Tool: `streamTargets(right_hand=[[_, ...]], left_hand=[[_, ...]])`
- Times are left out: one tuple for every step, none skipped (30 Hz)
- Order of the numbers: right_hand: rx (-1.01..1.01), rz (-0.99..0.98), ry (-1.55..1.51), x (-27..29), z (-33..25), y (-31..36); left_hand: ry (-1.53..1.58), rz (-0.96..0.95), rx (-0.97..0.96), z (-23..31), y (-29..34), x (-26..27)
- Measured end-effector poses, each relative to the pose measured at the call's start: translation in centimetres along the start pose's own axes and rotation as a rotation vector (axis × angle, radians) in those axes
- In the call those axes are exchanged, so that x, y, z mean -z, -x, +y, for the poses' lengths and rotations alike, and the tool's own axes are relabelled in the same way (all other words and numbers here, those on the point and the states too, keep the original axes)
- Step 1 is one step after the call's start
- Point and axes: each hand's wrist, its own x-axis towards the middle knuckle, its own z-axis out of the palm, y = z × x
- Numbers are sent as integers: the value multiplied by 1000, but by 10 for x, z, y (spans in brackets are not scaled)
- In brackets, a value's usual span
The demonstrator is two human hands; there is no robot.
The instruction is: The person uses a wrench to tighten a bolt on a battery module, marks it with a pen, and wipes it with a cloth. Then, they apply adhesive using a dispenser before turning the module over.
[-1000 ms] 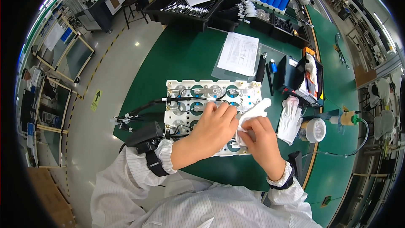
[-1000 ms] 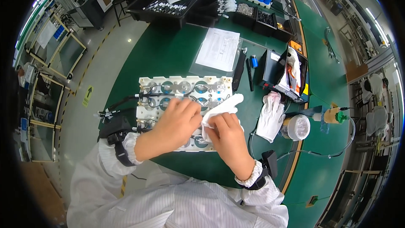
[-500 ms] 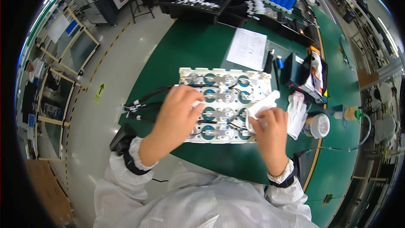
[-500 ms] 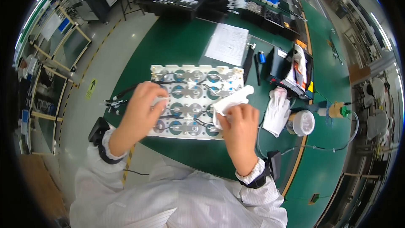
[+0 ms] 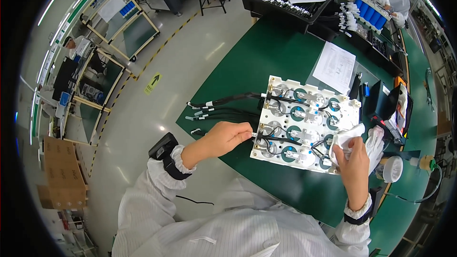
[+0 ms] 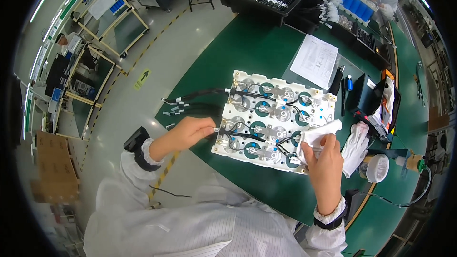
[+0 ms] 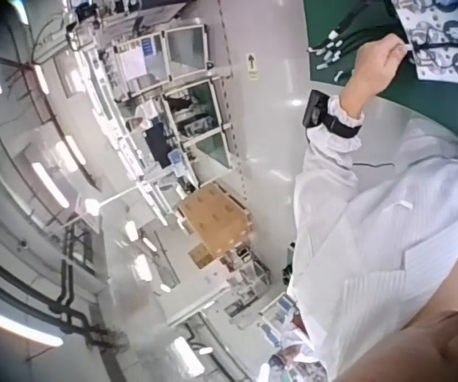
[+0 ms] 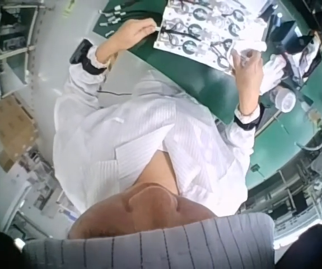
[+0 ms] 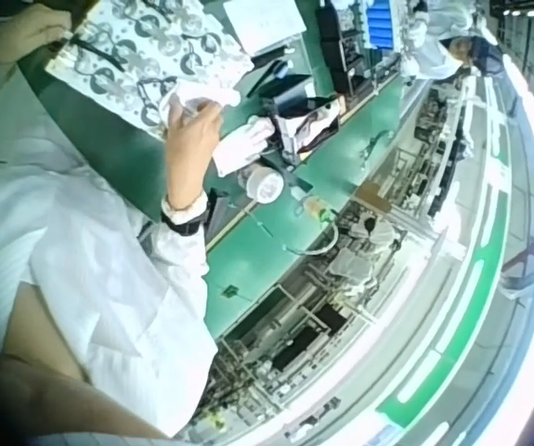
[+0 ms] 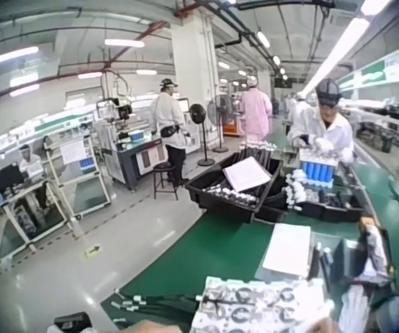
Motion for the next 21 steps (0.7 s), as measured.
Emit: streamTargets(right_hand=[[-4, -4, -5, -1, -1, -1], [-2, -13, -3, -1, 0, -2], [1, -24, -1, 0, 0, -3], [-9, -26, 2, 2, -1, -2], [-27, -30, 4, 4, -2, -2], [-41, -34, 2, 5, -4, -3], [-49, -37, 5, 6, -6, -3], [-69, -56, -19, 8, -8, -4], [-90, -70, -40, 9, -9, -5], [-100, -65, -30, 8, -10, -6], [-79, -39, -12, 6, -9, -6], [-57, -12, 8, 3, -9, -5], [-90, 1, 31, 0, -11, -4], [-103, 7, 31, -1, -14, -4], [-120, 20, 34, 0, -14, -3], [-103, 44, 17, -1, -12, -1], [-105, 47, 8, -1, -12, 1], [-76, 77, -9, -4, -10, 2], [-46, 106, -26, -7, -9, 3], [8, 153, -9, -7, -6, 3], [0, 161, -3, -8, -7, 1]], left_hand=[[13, -32, 20, 1, -1, 2], [31, -65, 41, 1, -1, 2], [34, -71, 48, 2, -2, 2], [76, -66, 45, 3, -4, 1], [119, -59, 42, 4, -5, 1], [122, -67, 44, 4, -6, 1], [126, -72, 45, 4, -7, 1], [130, -77, 45, 4, -9, 0], [137, -86, 37, 4, -10, 0], [141, -72, 35, 3, -11, 0], [148, -60, 32, 3, -10, -1], [136, -74, 47, 4, -10, 1], [145, -85, 32, 4, -10, 0], [134, -53, 54, 4, -7, -1], [123, -25, 67, 5, -7, -3], [90, -11, 64, 6, -7, -3], [97, -21, 40, 10, -6, -2], [9, 1, 52, 13, -5, -1], [-80, 26, 64, 14, -5, 0], [-60, 43, 42, 14, -5, -1], [-58, 37, 31, 13, -5, -1]])
